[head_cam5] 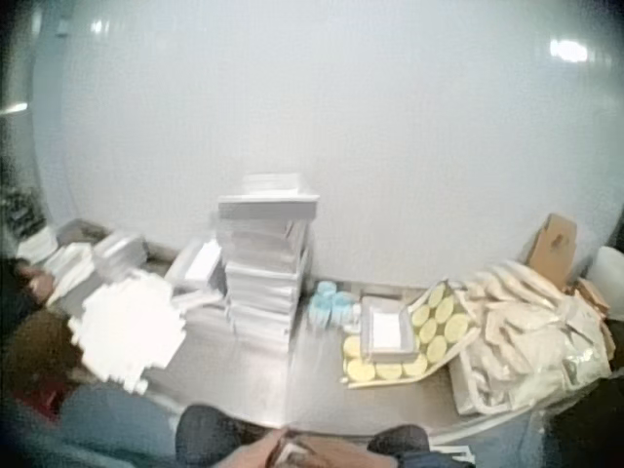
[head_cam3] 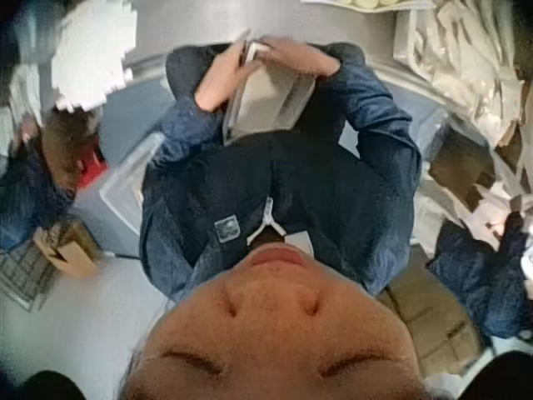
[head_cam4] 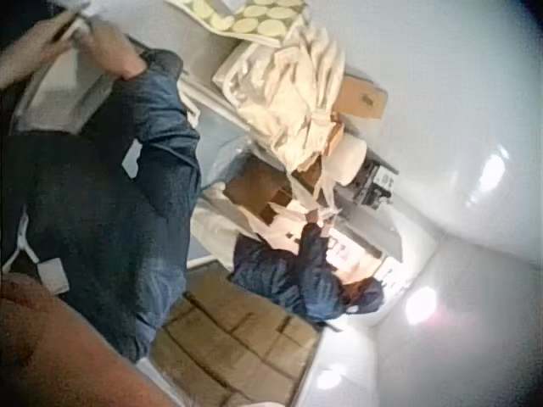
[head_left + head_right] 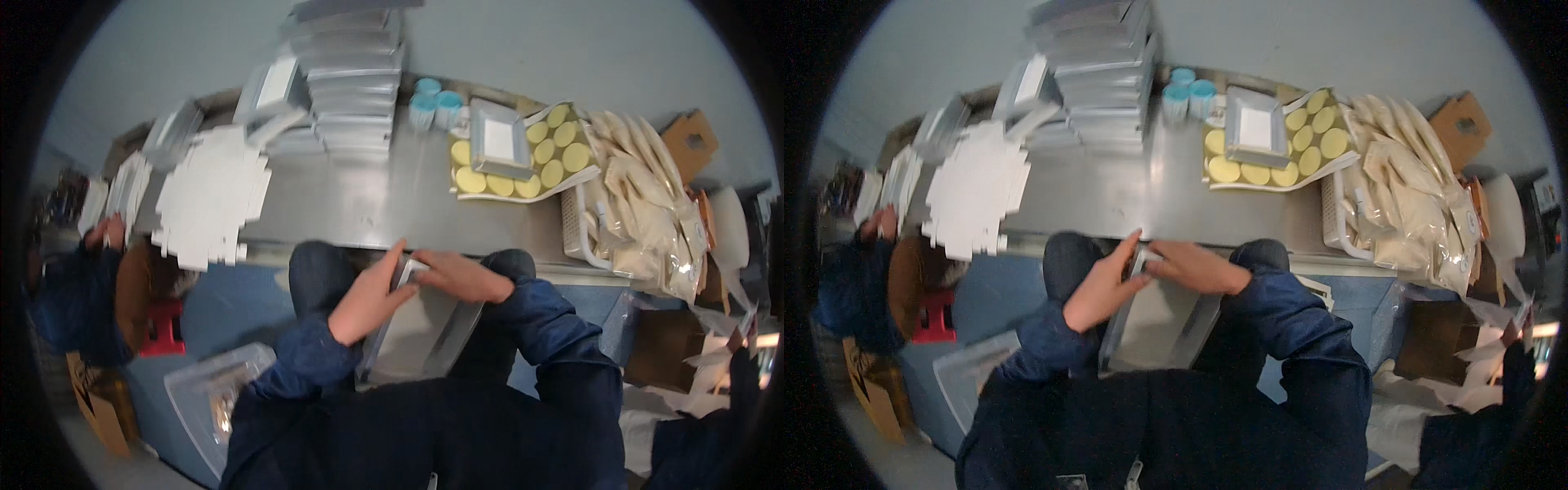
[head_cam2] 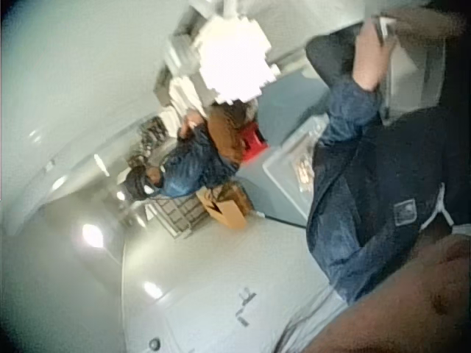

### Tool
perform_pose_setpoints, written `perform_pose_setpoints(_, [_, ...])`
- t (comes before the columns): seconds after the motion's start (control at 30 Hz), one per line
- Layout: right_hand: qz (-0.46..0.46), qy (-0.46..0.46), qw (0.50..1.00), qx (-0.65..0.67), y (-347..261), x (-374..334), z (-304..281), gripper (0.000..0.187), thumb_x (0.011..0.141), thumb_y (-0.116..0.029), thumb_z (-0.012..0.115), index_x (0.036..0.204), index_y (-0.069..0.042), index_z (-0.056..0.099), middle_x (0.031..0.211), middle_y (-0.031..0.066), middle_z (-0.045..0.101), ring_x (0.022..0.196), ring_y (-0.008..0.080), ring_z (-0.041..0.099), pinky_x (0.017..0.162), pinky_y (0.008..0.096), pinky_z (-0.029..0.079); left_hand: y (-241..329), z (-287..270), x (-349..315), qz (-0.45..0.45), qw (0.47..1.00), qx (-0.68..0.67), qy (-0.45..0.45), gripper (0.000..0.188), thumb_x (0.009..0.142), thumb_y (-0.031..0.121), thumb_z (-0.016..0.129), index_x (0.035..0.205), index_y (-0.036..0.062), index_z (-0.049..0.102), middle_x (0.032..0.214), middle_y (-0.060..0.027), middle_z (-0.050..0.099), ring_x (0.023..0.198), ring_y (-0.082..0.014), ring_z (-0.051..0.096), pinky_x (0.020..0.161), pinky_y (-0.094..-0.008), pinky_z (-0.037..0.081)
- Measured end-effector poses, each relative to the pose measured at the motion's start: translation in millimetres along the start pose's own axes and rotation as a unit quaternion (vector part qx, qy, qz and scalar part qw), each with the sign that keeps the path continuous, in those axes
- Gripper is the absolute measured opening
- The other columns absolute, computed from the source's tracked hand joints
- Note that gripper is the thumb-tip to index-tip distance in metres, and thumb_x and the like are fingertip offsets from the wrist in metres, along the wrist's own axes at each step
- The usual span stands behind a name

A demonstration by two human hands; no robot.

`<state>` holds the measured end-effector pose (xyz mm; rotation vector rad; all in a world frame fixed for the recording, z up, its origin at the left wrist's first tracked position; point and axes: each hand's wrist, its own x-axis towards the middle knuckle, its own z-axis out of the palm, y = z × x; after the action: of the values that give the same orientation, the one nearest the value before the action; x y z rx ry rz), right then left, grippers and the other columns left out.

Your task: The person assembles flat white cardboard into boxes by hand and then takes another flat cardboard piece from a stack to continue the process.

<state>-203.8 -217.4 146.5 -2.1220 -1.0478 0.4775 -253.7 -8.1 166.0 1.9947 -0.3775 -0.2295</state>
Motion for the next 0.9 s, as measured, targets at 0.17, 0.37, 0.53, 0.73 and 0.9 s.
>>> perform_pose_setpoints(0.17, [0.124,-0.085,0.969,0.194,-24,5,-14,0.036,0.096,-0.026,0.042,0.119,0.001,0.047,0.107,0.017,0.06,0.099,0.0291,0.055,0.087,0.0342,0.04,-12,0,-16,-0.088,0.986,-0.13,-0.05,0.049,0.085,0.023,0.063,0.12,-0.0079,0.047,0.084,-0.0184,0.062,0.073,-0.0228,0.059,0.067,-0.0326,0.046])
perform_pose_setpoints(0.37, [0.104,-0.107,0.981,0.124,4,21,10,0.044,0.098,-0.034,0.04,0.124,0.001,0.047,0.115,0.0138,0.057,0.102,0.0192,0.052,0.093,0.0316,0.038,-64,11,-9,-0.048,0.978,-0.199,-0.031,0.036,0.085,0.022,0.063,0.104,-0.0069,0.057,0.09,-0.0119,0.065,0.076,-0.0159,0.057,0.069,-0.0312,0.046])
perform_pose_setpoints(0.53, [0.15,0.156,0.975,0.058,28,27,-42,0.052,0.096,-0.038,0.04,0.129,0.002,0.045,0.126,0.013,0.053,0.117,0.0206,0.048,0.098,0.0309,0.036,-91,-25,26,-0.204,0.911,-0.359,0.012,0.041,0.089,0.026,0.057,0.117,-0.0036,0.05,0.099,-0.0077,0.061,0.088,-0.0133,0.059,0.078,-0.0264,0.049])
perform_pose_setpoints(0.73, [0.208,0.356,0.911,0.018,27,-10,-67,0.041,0.088,-0.024,0.056,0.119,0.003,0.052,0.113,0.0176,0.06,0.106,0.0263,0.057,0.091,0.0345,0.042,-137,-20,35,-0.232,0.833,-0.489,0.115,0.052,0.092,0.026,0.056,0.13,-0.0035,0.037,0.11,-0.0113,0.056,0.095,-0.0164,0.059,0.08,-0.0318,0.051])
perform_pose_setpoints(0.9, [0.05,0.222,0.929,-0.291,40,34,-21,0.038,0.073,-0.012,0.062,0.109,0.0,0.056,0.11,0.0181,0.058,0.107,0.0328,0.053,0.094,0.0416,0.04,-123,5,46,-0.251,0.854,-0.448,0.077,0.064,0.088,0.02,0.058,0.142,0.0109,0.024,0.106,-0.0101,0.054,0.093,-0.0181,0.058,0.077,-0.0328,0.05])
